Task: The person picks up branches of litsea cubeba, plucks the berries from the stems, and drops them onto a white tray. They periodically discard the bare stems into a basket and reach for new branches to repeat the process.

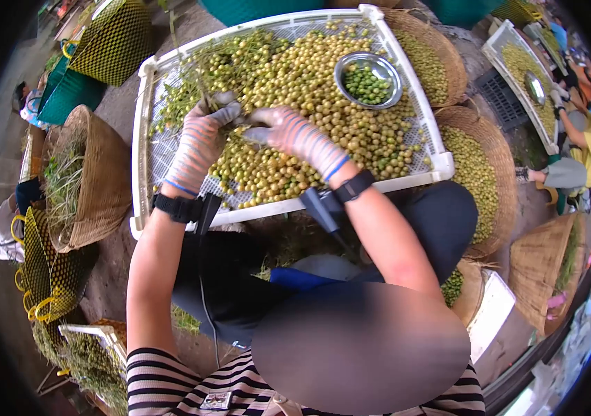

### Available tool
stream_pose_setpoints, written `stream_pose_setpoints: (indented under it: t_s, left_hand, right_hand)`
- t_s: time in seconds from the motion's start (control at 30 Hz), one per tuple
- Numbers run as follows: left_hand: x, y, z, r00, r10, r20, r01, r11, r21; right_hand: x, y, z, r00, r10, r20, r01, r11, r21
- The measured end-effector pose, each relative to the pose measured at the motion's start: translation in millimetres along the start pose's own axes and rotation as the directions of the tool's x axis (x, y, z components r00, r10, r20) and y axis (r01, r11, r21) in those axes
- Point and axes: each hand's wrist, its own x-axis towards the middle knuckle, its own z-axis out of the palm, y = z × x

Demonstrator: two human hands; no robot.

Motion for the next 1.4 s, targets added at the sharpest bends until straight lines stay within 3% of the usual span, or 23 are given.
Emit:
stream_pose_setpoints:
  t_s: [0.07,0.1,0.17,0.2,0.27,0.4,0.5,0.6,0.63,0.67,0.7,0.73,0.83,0.87,0.9,0.93,1.0,1.03,1.07,1.1,1.13,1.27,1.4]
  left_hand:
    - [1.1,-1.5,-6.0,1.0,0.007,-0.025,-0.007,1.0,0.002]
    - [-1.7,-2.7,-4.2,0.999,0.024,-0.032,-0.024,1.0,0.008]
    - [-3.4,-4.6,-1.8,0.998,0.041,-0.039,-0.041,0.999,0.006]
    - [-2.6,-6.3,-4.0,0.998,0.05,-0.037,-0.049,0.998,0.031]
    - [-1.1,-4.9,-6.3,0.997,0.062,-0.035,-0.06,0.997,0.048]
    - [-11.8,32.7,-6.5,0.974,0.227,0.019,-0.227,0.974,0.025]
    - [-47.5,96.1,-13.4,0.909,0.416,0.036,-0.389,0.813,0.432]
    - [-89.9,140.5,-49.2,0.805,0.593,0.009,-0.477,0.639,0.604]
    - [-108.1,151.2,-72.5,0.824,0.537,-0.178,-0.323,0.705,0.631]
    - [-121.8,155.4,-116.9,0.83,0.541,-0.138,-0.346,0.692,0.633]
    - [-142.3,150.6,-133.8,0.743,0.61,-0.276,-0.224,0.615,0.756]
    - [-163.0,142.5,-166.9,0.72,0.659,-0.219,-0.252,0.542,0.802]
    - [-239.7,84.7,-243.0,0.689,0.564,-0.454,0.092,0.554,0.828]
    - [-265.0,54.0,-264.4,0.701,0.566,-0.433,0.249,0.375,0.893]
    - [-294.1,20.0,-289.8,0.757,0.503,-0.417,0.292,0.311,0.904]
    - [-318.0,-11.8,-293.3,0.738,0.297,-0.607,0.638,-0.012,0.77]
    - [-376.4,-97.5,-358.0,0.689,-0.103,-0.717,0.691,-0.207,0.693]
    - [-393.2,-116.5,-376.2,0.684,-0.112,-0.721,0.695,-0.202,0.691]
    - [-404.7,-131.0,-389.0,0.614,-0.292,-0.733,0.783,0.339,0.521]
    - [-412.5,-142.2,-393.4,0.601,-0.468,-0.649,0.679,0.726,0.105]
    - [-394.6,-87.6,-328.2,0.673,-0.309,-0.671,0.698,0.565,0.439]
    - [-362.3,-7.5,-302.2,0.776,0.033,-0.629,0.574,0.374,0.728]
    - [-289.6,79.0,-266.0,0.767,0.482,-0.424,0.171,0.483,0.858]
  right_hand:
    - [1.1,3.3,13.5,0.968,0.23,0.104,-0.252,0.872,0.419]
    - [1.1,-1.8,9.5,0.968,0.234,0.096,-0.252,0.874,0.415]
    - [2.4,-11.2,-1.8,0.942,0.335,0.006,-0.328,0.924,-0.197]
    - [1.0,-22.4,-10.9,0.941,0.338,0.005,-0.33,0.922,-0.202]
    - [-6.4,-41.1,-36.0,0.914,0.326,-0.242,-0.4,0.618,-0.677]
    - [-11.3,19.1,-116.6,0.78,0.392,-0.487,-0.626,0.492,-0.605]
    - [-10.5,37.6,-144.1,0.799,0.267,-0.539,-0.597,0.453,-0.662]
    - [13.7,58.8,-151.7,0.803,0.245,-0.544,-0.584,0.509,-0.633]
    - [20.5,64.5,-150.1,0.799,0.275,-0.535,-0.601,0.404,-0.69]
    - [27.6,70.4,-146.2,0.797,0.303,-0.523,-0.6,0.3,-0.741]
    - [31.4,79.3,-145.7,0.785,0.306,-0.539,-0.616,0.285,-0.735]
    - [34.4,89.2,-146.4,0.773,0.309,-0.554,-0.63,0.272,-0.728]
    - [35.2,89.5,-147.1,0.744,0.351,-0.569,-0.659,0.243,-0.712]
    - [33.0,87.7,-148.1,0.733,0.33,-0.595,-0.676,0.26,-0.689]
    - [29.6,95.7,-159.5,0.791,0.269,-0.549,-0.609,0.42,-0.673]
    - [29.5,101.1,-166.5,0.838,0.198,-0.509,-0.521,0.567,-0.637]
    - [29.5,66.4,-154.1,0.974,0.114,-0.194,-0.206,0.805,-0.557]
    - [29.2,34.3,-137.0,0.981,0.193,0.018,-0.149,0.813,-0.563]
    - [24.0,3.0,-116.4,0.972,0.17,0.159,-0.071,0.867,-0.494]
    - [18.9,-19.8,-94.6,0.945,0.137,0.298,-0.002,0.911,-0.412]
    - [17.6,-27.6,-73.7,0.875,0.12,0.468,0.033,0.951,-0.306]
    - [2.2,-53.7,-4.9,0.642,0.169,0.747,0.046,0.965,-0.258]
    - [-3.9,-55.3,8.4,0.78,0.118,0.615,-0.043,0.99,-0.136]
